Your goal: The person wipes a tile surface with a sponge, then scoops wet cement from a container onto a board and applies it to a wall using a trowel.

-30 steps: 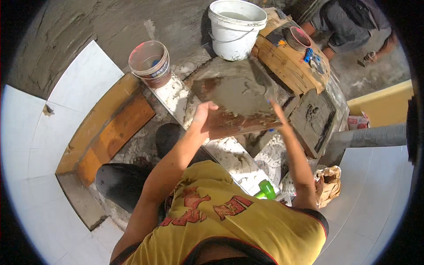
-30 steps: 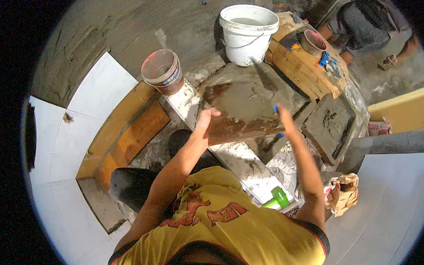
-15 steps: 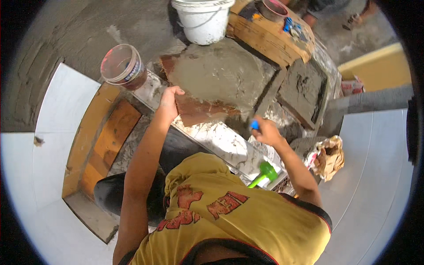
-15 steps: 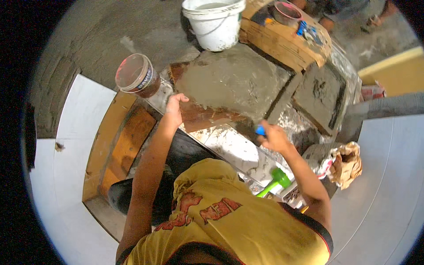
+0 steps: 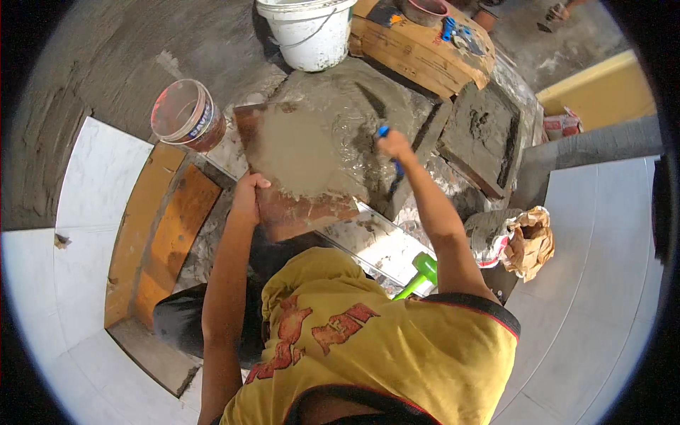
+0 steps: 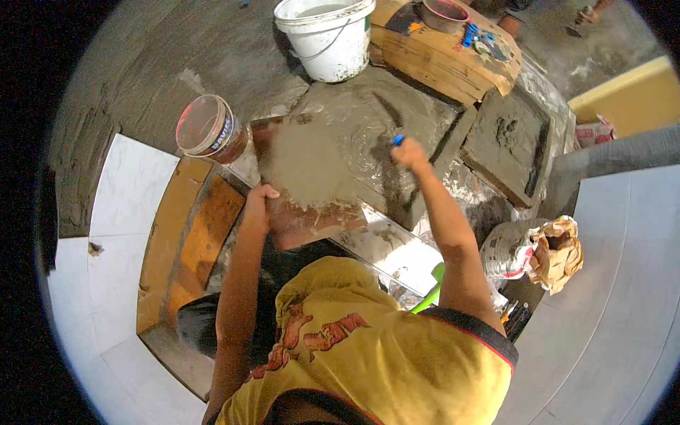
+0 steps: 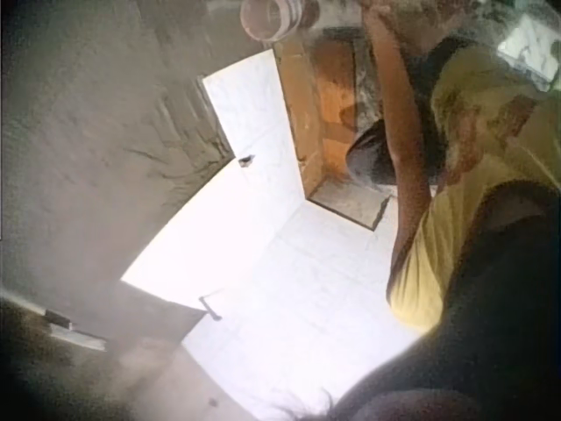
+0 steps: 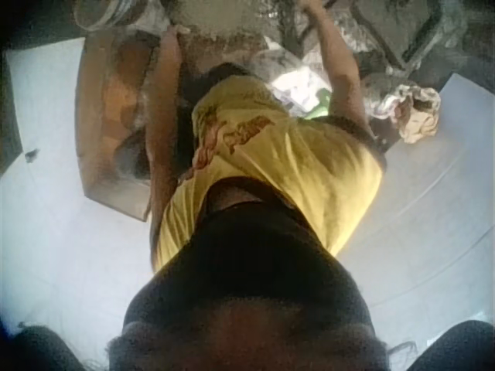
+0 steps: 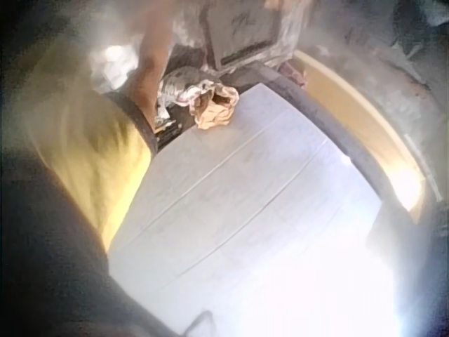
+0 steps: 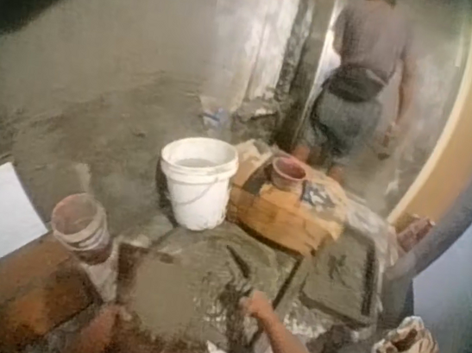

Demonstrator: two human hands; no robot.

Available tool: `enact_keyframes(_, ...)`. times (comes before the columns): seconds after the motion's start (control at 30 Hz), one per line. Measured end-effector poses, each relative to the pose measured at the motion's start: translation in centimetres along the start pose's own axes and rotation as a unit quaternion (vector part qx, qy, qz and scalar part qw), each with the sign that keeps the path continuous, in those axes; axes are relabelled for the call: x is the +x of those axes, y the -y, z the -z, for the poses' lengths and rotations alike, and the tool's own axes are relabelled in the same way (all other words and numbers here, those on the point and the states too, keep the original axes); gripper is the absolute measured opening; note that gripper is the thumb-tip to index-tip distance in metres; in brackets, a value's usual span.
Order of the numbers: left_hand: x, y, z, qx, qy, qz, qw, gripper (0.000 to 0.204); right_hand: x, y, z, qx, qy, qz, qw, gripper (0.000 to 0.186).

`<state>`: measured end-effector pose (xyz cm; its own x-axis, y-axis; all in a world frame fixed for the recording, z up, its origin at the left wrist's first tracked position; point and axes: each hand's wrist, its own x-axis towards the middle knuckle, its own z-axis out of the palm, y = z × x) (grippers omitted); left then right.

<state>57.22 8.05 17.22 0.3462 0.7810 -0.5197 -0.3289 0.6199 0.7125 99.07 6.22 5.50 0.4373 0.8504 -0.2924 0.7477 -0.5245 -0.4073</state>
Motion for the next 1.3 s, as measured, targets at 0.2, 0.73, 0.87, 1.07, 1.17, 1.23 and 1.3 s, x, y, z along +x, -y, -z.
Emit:
enact_keyframes(0.2,-3.7,0.5,2.6,-0.104,-0.066,0.089,0.988,0.04,7.0,0.7,1.4,-0.163,-0.021,-0.114,0.98,0.036)
enact_keyframes(0.73,-3.5,3.0,7.0,-0.107,-0.097,0.083,0.986,0.021,6.4,-6.5,-2.7,-0.458,0.091,0.255,0.847,0.043)
enact_keyframes(0.87,-5.1,2.4,5.4,-0.118,-0.11,0.002,0.987,0.039,7.1,-4.9,-6.2,0.246,0.213,0.159,0.932,0.037)
enact_keyframes(1.07,-4.7,1.9,5.8,-0.109,-0.143,0.041,0.983,0.062,5.3,0.3,-3.8,0.29,0.281,-0.088,0.91,0.019)
enact_keyframes(1.17,-3.9,2.8,5.8,-0.106,-0.115,0.037,0.987,0.058,4.1,1.9,-1.1,0.313,0.319,-0.181,0.876,0.016)
enact_keyframes(1.23,-2.8,3.3,5.1,-0.103,-0.077,0.026,0.991,0.055,3.6,2.9,1.0,0.303,0.335,-0.165,0.877,0.016)
enact_keyframes(1.3,-0.8,3.6,3.9,-0.18,0.059,0.056,0.98,0.048,3.0,4.2,3.3,0.289,0.336,-0.145,0.884,0.015)
